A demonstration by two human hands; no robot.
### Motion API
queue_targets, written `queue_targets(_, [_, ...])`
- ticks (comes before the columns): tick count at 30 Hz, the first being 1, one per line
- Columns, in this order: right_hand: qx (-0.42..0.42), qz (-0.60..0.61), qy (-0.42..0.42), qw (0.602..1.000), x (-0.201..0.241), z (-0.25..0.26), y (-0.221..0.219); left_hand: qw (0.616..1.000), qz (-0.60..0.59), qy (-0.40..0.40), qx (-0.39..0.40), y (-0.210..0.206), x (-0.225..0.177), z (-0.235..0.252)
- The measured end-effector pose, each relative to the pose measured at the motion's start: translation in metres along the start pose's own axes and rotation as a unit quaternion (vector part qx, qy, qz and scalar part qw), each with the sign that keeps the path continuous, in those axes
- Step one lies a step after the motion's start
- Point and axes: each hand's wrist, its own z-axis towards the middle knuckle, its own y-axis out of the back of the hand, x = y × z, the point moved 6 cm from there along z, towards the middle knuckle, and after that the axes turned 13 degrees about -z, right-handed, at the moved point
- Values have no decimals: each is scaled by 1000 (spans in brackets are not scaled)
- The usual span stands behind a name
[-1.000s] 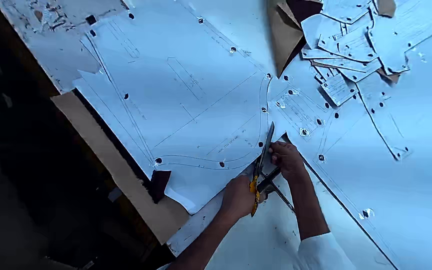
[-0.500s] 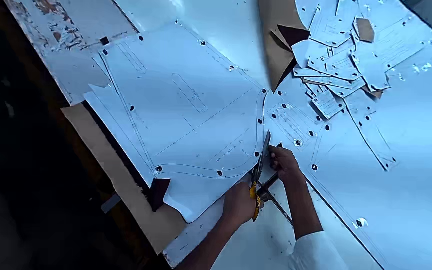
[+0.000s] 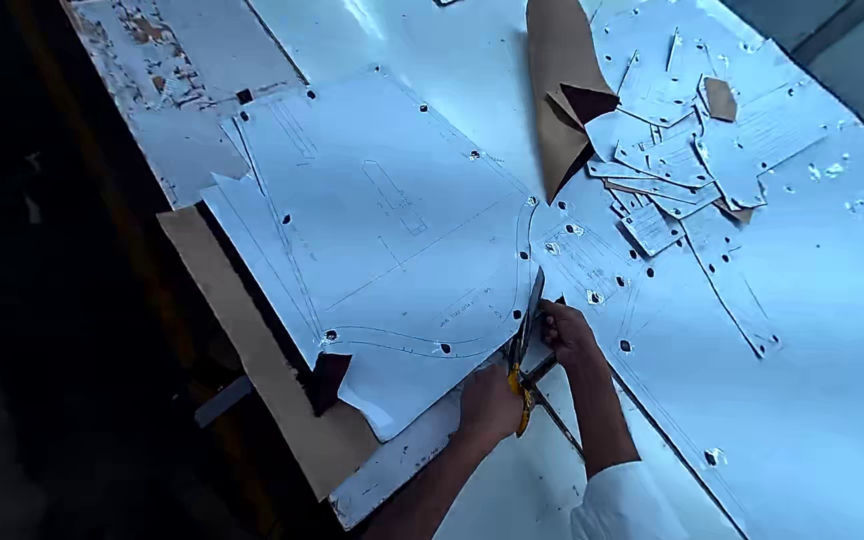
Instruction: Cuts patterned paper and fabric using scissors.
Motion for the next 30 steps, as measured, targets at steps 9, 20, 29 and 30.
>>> queue_targets(9, [1, 24, 6, 1000, 1, 0, -2, 998, -62, 0, 13, -6, -8, -2])
queue_targets(20, [-16, 12, 26, 999, 0, 1, -2, 998, -60, -2, -7, -13, -6, -1])
queue_targets(29, [-22, 0, 46, 999, 0, 3, -3, 997, -79, -6, -21, -16, 1, 7])
queue_targets(30, [-21, 1, 44, 999, 0, 3, -3, 997, -80, -3, -19, -15, 1, 7])
